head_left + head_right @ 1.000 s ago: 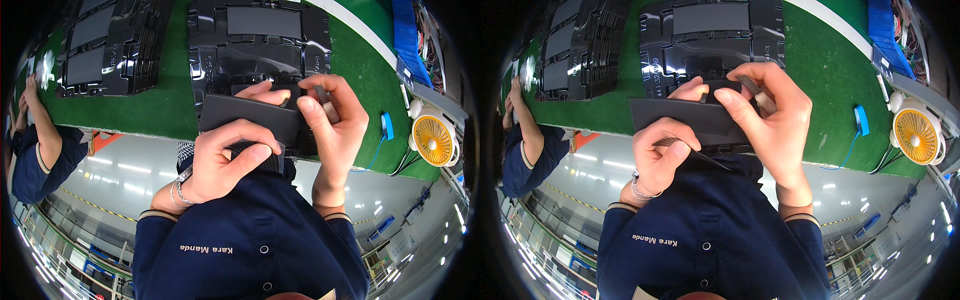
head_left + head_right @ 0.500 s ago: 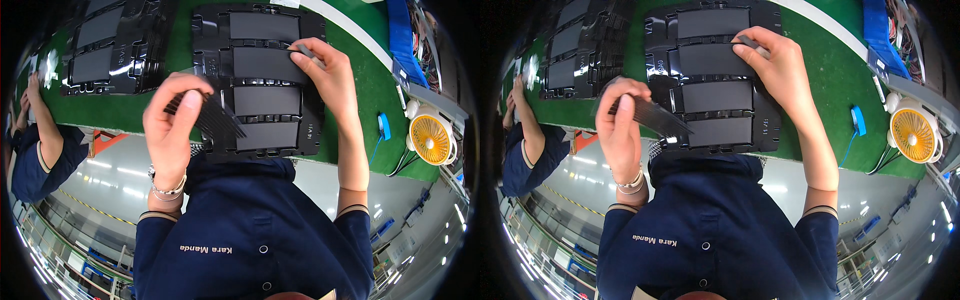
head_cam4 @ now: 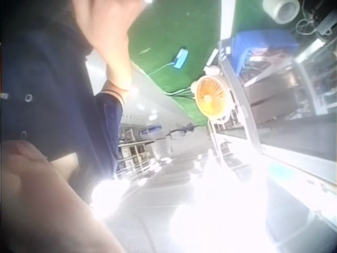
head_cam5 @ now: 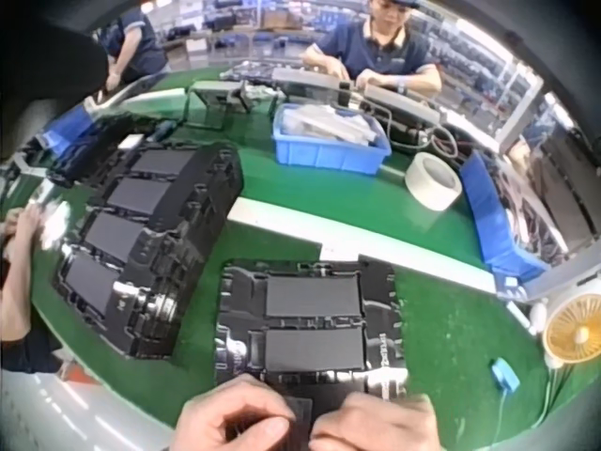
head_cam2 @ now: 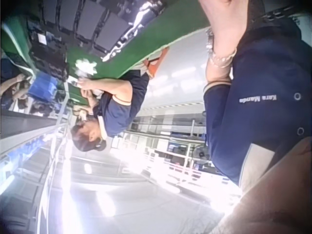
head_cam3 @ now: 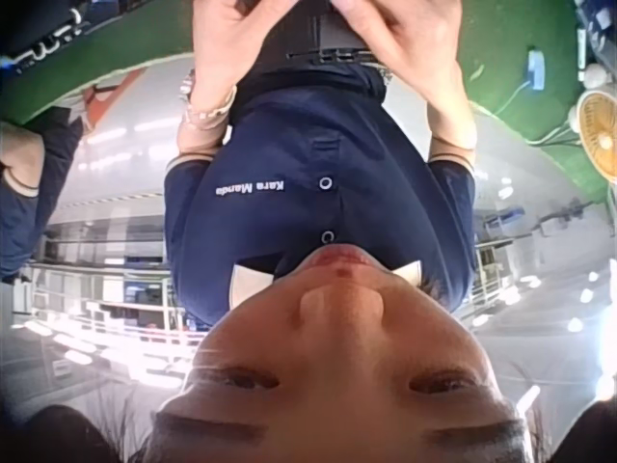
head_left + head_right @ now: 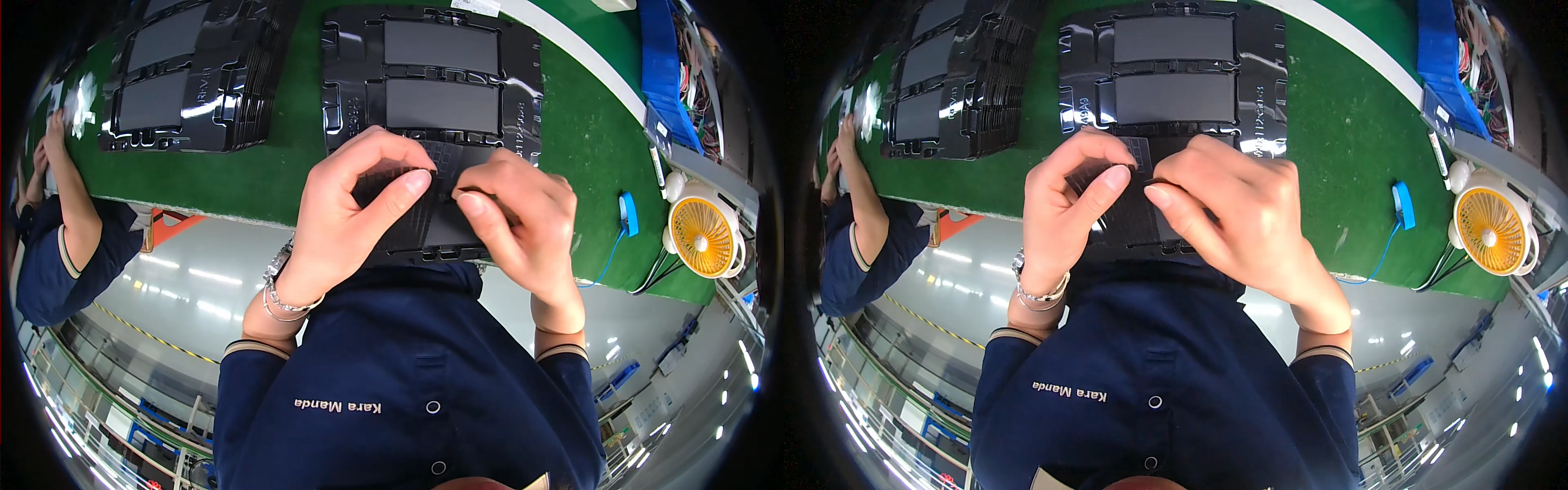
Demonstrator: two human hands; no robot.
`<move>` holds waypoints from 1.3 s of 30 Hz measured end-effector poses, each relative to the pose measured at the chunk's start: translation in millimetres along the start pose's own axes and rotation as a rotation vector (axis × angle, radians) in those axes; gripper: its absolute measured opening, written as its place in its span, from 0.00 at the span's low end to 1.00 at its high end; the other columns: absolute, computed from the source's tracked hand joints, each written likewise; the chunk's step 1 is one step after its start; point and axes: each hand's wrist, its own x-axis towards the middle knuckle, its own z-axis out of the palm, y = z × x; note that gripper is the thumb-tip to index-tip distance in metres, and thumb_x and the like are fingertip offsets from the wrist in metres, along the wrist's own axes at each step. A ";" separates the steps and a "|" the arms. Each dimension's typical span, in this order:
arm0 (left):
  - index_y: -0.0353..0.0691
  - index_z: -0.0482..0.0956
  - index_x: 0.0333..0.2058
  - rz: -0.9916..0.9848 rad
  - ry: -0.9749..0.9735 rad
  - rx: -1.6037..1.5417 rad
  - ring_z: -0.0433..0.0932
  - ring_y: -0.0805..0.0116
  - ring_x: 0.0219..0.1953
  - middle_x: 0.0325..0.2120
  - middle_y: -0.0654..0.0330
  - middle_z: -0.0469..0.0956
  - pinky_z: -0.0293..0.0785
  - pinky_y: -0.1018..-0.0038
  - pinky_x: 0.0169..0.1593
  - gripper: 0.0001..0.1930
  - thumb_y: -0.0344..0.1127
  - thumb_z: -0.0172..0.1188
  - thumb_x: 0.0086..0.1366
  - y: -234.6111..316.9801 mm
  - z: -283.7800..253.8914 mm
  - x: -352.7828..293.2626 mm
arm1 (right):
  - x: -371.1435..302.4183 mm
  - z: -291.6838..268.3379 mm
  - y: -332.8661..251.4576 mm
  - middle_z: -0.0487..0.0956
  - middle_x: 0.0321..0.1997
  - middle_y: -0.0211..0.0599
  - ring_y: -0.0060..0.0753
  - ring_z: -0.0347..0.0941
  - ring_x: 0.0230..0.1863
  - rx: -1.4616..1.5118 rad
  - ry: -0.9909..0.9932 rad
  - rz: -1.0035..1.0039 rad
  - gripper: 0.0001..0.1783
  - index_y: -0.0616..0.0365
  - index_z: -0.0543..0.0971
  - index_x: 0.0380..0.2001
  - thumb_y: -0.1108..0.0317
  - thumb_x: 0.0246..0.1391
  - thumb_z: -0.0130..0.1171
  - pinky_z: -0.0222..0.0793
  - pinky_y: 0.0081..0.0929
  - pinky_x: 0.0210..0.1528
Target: Manually peeling and applying adhesive strips onto plastic electronic housing components at an industrial workbench.
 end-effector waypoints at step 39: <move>0.33 0.78 0.32 0.086 -0.042 0.165 0.74 0.73 0.35 0.30 0.61 0.76 0.69 0.77 0.41 0.04 0.26 0.61 0.59 10.4 13.7 5.1 | -10.4 5.0 21.4 0.71 0.18 0.33 0.29 0.66 0.16 0.190 0.035 0.019 0.06 0.61 0.77 0.25 0.72 0.51 0.63 0.60 0.25 0.17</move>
